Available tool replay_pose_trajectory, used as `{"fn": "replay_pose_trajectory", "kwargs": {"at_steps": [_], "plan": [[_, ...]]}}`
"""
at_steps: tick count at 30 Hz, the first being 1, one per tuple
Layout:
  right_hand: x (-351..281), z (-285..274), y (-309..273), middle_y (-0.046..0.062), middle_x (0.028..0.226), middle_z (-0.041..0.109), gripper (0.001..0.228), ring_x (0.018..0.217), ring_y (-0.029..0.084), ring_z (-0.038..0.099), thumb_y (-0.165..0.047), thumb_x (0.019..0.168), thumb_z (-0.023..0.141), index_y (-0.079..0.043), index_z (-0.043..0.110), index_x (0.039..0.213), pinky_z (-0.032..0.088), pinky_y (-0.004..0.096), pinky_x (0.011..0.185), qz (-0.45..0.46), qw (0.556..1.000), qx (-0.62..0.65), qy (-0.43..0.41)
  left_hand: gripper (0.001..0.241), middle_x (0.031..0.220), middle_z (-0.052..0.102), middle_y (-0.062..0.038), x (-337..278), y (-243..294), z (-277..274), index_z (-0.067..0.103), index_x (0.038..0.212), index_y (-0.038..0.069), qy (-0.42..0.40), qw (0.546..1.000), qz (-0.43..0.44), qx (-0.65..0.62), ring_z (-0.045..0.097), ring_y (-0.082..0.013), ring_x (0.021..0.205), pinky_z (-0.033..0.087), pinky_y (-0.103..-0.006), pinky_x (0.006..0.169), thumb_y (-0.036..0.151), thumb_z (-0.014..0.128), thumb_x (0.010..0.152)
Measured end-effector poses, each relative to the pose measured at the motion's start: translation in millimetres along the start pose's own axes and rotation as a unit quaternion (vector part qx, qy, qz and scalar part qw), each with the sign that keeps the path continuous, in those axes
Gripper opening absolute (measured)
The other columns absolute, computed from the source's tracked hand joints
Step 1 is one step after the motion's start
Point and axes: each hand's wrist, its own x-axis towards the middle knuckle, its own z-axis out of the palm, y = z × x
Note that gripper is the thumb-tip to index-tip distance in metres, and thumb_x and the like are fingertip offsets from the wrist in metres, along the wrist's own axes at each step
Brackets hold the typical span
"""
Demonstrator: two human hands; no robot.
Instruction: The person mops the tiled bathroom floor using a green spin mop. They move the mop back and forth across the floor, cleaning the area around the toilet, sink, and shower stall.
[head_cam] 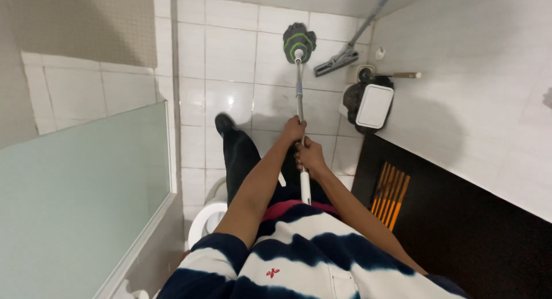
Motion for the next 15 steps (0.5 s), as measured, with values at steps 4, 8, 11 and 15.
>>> {"fn": "replay_pose_trajectory", "kwargs": {"at_steps": [4,8,11,15], "plan": [[-10.3,57.4,-28.1,0.006,0.065,0.054,0.040,0.048,0.014,0.053,-0.016,0.105,0.052,0.002,0.051,0.140,0.046,0.026,0.034,-0.008,0.998,-0.043,-0.039,0.071,0.155,0.043,-0.030,-32.6,6.1,-74.5,0.029,0.158,-0.008,0.020,1.000,-0.004,0.016,0.045,-0.0437,0.142,0.044,-0.0545,0.115,0.038,0.043,0.105],[8.2,131.2,-33.1,0.005,0.066,0.055,0.046,0.048,0.014,0.051,-0.018,0.105,0.054,0.001,0.047,0.146,0.046,0.026,0.034,-0.021,0.994,-0.077,-0.071,0.074,0.157,0.042,-0.029,-66.1,3.4,-162.2,0.027,0.159,-0.007,0.058,0.998,-0.017,-0.018,0.045,-0.0415,0.142,0.044,-0.0529,0.114,0.040,0.041,0.104],[12.4,187.9,-46.3,0.006,0.066,0.056,0.047,0.049,0.015,0.053,-0.018,0.104,0.054,0.000,0.047,0.147,0.048,0.026,0.035,-0.022,0.990,-0.098,-0.099,0.073,0.157,0.041,-0.029,-96.2,5.3,-229.0,0.026,0.160,-0.006,0.076,0.996,-0.033,-0.040,0.046,-0.0407,0.142,0.046,-0.0515,0.113,0.040,0.039,0.105],[1.1,251.9,-89.1,0.009,0.069,0.058,0.051,0.050,0.014,0.054,-0.018,0.104,0.055,0.001,0.044,0.150,0.050,0.026,0.036,-0.034,0.978,-0.156,-0.134,0.074,0.156,0.043,-0.028,-80.0,-27.6,-294.9,0.026,0.159,-0.007,0.127,0.988,-0.049,-0.069,0.049,-0.0395,0.140,0.047,-0.0503,0.112,0.041,0.040,0.105]]}}
